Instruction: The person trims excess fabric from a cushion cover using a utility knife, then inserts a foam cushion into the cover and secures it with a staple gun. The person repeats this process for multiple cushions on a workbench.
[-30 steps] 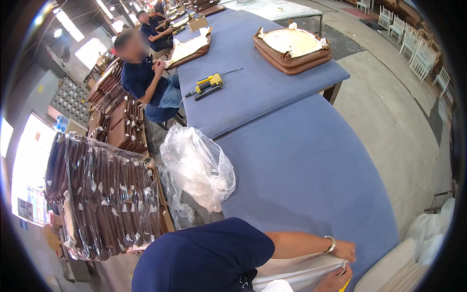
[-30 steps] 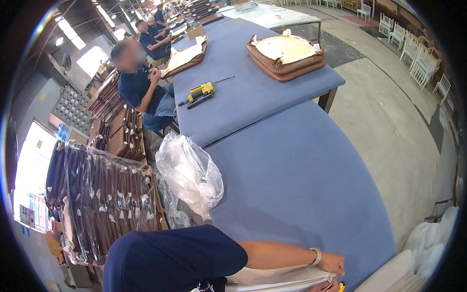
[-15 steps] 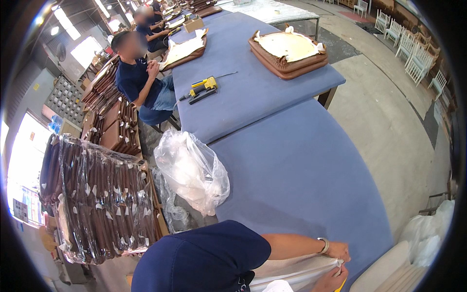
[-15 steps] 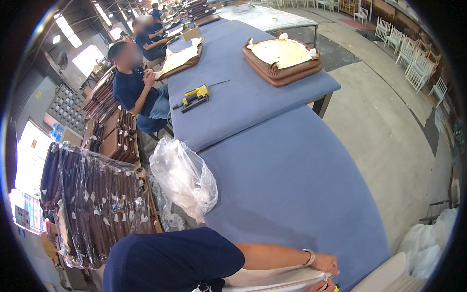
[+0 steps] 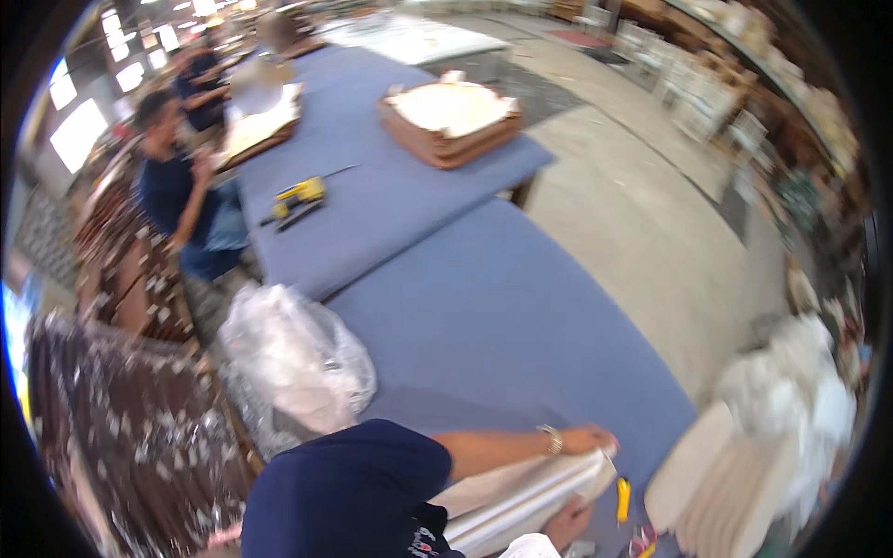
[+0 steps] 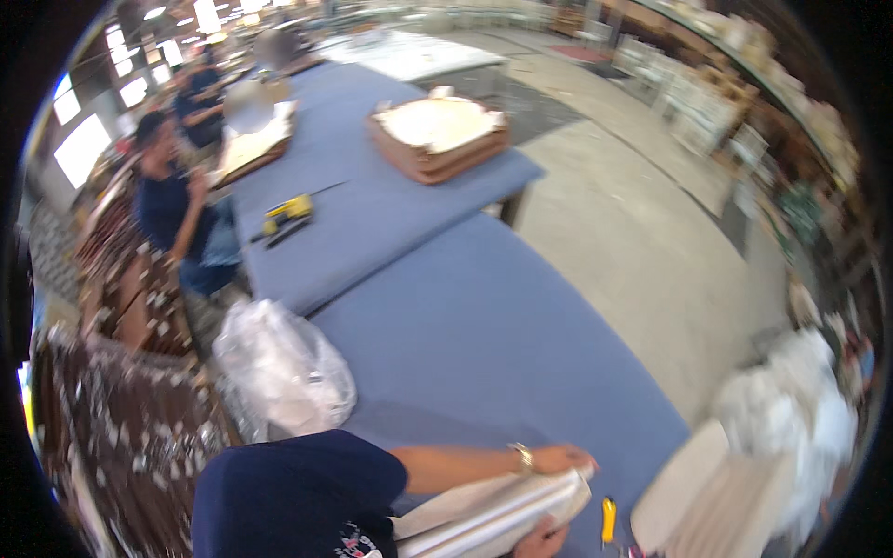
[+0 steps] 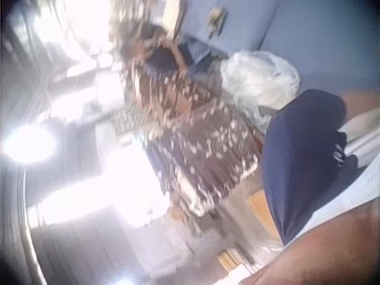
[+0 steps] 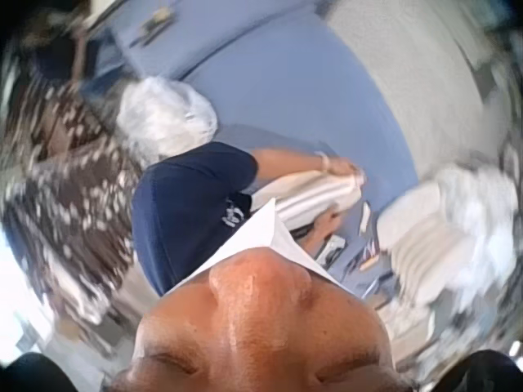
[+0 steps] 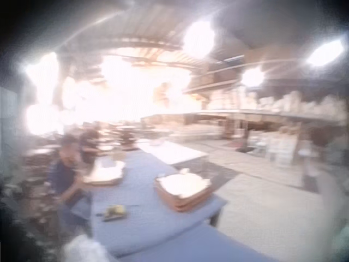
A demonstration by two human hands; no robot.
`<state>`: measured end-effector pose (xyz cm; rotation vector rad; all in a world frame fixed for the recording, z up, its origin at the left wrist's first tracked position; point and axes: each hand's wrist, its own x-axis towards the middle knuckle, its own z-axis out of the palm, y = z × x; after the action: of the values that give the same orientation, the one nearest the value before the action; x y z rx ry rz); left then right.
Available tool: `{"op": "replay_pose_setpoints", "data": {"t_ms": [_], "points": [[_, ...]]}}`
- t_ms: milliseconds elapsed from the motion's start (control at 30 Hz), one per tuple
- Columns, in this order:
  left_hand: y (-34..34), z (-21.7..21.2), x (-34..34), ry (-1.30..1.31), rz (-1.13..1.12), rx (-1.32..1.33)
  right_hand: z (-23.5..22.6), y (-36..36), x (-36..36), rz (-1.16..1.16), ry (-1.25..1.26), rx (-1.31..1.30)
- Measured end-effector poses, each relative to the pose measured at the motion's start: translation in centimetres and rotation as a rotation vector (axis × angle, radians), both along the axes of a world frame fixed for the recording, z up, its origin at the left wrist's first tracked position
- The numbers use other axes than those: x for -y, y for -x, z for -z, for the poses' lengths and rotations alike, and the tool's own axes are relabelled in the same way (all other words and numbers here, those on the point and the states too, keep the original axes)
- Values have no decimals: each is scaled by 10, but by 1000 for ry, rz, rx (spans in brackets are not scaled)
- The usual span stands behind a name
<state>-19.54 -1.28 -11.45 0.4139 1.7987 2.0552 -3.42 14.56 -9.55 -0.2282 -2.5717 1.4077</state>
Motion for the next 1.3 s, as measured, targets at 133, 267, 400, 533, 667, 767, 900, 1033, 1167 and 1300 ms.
{"op": "replay_pose_setpoints", "data": {"t_ms": [133, 267, 400, 533, 667, 767, 900, 1033, 1167, 1300], "points": [[-28, 63, 87, 496, -61, 22, -10, -53, 28, 82, 214, 217], [-97, 63, 175, 734, -282, -224, -1, -104, 36, 220, 391, 66], [-150, 119, 315, 1139, -535, -583, -13, -102, 55, 227, 251, 100], [-178, 89, 381, 1269, -400, -693, -22, -130, 68, 215, 188, 97], [-186, 64, 377, 1018, -416, -603, -72, -140, 80, 262, 215, -109], [-163, -36, 294, 750, -485, -420, -119, -116, 73, 319, 180, -147], [-174, -238, 127, -214, 50, -478, -103, -104, 59, 312, 47, -81], [-237, -349, 67, -930, 1070, -322, -31, -119, 94, 313, -90, -64], [-271, -340, 43, -1315, 1313, -214, -25, -119, 129, 268, 304, 132], [-276, -324, 66, -1262, 1165, 31, -18, -124, 137, 345, 207, 109]]}}
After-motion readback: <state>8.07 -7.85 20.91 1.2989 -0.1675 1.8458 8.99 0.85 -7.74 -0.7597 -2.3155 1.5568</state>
